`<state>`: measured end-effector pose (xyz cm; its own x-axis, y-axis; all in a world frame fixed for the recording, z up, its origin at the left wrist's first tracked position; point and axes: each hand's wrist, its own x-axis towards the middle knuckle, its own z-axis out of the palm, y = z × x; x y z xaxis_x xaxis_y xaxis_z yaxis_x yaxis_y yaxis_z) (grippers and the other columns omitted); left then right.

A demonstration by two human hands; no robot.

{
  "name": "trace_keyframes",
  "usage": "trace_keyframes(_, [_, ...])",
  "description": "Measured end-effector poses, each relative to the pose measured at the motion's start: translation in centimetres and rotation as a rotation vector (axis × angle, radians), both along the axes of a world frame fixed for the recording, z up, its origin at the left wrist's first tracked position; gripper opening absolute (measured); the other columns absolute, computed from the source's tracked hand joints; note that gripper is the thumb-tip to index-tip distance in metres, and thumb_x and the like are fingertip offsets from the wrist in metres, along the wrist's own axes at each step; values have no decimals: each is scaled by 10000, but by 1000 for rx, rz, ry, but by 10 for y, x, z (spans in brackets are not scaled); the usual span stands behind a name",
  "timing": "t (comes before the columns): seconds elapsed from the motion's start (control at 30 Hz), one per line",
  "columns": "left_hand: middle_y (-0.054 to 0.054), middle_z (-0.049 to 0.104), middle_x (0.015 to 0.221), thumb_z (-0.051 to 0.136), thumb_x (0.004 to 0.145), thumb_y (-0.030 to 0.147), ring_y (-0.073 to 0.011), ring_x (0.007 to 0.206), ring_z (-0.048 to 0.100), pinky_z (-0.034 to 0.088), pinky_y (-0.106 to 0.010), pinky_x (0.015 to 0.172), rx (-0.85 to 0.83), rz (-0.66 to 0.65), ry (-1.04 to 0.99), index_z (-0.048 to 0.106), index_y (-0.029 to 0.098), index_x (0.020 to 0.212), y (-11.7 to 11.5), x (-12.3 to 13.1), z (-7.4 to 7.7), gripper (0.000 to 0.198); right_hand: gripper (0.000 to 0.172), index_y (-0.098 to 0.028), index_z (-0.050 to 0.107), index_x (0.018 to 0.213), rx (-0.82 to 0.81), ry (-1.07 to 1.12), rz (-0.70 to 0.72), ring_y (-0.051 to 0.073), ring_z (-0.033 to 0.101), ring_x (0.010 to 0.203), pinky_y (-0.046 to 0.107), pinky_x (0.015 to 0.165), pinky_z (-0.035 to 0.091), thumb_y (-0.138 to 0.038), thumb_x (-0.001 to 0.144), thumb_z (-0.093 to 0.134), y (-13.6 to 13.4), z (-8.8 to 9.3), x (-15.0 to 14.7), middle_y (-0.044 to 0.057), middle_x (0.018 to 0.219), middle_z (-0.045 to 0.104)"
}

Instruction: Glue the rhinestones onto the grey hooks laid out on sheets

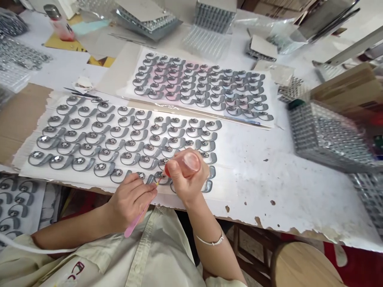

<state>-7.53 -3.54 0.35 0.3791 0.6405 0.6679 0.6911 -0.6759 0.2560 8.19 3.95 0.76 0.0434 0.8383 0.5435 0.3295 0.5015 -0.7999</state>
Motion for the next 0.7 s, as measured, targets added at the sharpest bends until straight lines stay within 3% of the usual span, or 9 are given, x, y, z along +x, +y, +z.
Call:
trace_keyframes(0.27, [-113, 685, 732, 484, 869, 6, -184, 620, 548, 448, -356, 633, 18, 12, -11, 634, 78, 791, -1, 1, -1, 183, 169, -218, 626, 727, 58, -66, 55, 182, 577, 653, 342, 605, 467, -332, 848, 655, 0, -2, -2, 25, 683, 606])
trace_keyframes(0.7, [-87, 649, 690, 455, 887, 11, -182, 629, 547, 430, -345, 626, 9, 9, -3, 611, 109, 759, 0, 1, -1, 225, 183, -227, 611, 721, 73, -113, 49, 184, 574, 615, 351, 583, 483, -351, 851, 646, 1, -3, -5, 26, 659, 608])
